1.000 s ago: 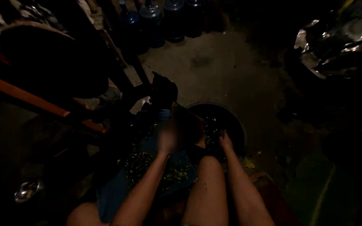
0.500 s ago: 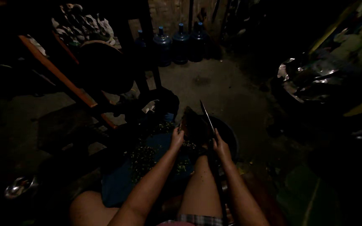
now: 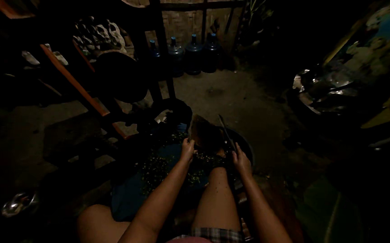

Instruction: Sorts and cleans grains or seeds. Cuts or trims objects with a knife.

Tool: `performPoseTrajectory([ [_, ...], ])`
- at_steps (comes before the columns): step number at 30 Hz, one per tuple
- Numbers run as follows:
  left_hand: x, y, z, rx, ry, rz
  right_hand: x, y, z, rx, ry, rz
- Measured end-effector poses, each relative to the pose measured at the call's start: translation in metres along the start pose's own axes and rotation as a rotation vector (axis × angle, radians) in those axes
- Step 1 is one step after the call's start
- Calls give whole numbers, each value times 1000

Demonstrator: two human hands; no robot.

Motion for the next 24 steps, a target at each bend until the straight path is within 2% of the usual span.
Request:
performPoseTrajectory([
  [4, 5, -10, 11, 128, 49, 76, 3, 3, -8, -709, -18, -190],
  [6, 7, -14, 20, 179, 54, 106, 7, -4, -14, -922, -59, -249],
  [9, 13, -20, 45, 223, 68, 117, 12, -16, -19, -1128, -88, -235],
  [13, 27, -26, 95, 261, 109, 122, 21, -41, -27, -1247, -160, -225],
  [18, 42, -35, 150, 168, 149, 112, 26, -61, -55, -1293, -307, -231],
  [24, 50, -43, 189, 28, 190, 136, 36, -89, -89, -1291, -428, -185],
])
Point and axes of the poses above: each hand's wrist, its own x-axis away from the middle knuckle, its own z-axis out of the back of the hand, y = z × x, the point moved 9 cm from there along -x, towards the middle knuckle
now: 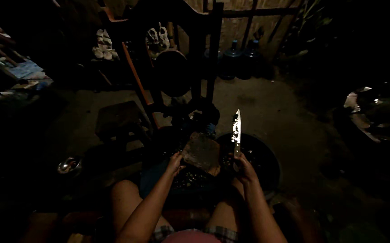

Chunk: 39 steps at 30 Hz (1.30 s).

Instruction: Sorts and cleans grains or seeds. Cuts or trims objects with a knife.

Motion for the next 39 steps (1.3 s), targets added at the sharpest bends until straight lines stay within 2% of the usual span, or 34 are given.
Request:
performPoseTrajectory([
  [3, -4, 4, 10, -202, -9, -61, -1, 6, -17, -17, -49, 16],
  [7, -1, 31, 18, -859, 33, -261, -6, 15, -22, -52, -36, 10],
  [9, 15, 54, 8, -1089, 79, -368, -10, 19, -22, -63, -21, 10],
  [11, 28, 70, -17, -1068, 34, -493, -15, 21, -24, -46, -9, 31],
  [13, 38, 71, -56, -932, -162, -527, -16, 22, -28, -12, 27, 42],
  [15, 50, 60, -98, -788, -405, -418, -16, 23, -33, 26, 42, 30],
  [17, 54, 49, -128, -709, -548, -316, -16, 24, -38, 30, 32, 33],
  [22, 46, 46, -155, -699, -590, -337, -17, 12, -30, 84, 91, 60],
  [29, 42, 40, -168, -739, -627, -286, -39, -3, 0, -175, 193, -1],
  [39, 40, 25, -171, -778, -656, -271, -63, -4, 34, -247, 215, -28],
])
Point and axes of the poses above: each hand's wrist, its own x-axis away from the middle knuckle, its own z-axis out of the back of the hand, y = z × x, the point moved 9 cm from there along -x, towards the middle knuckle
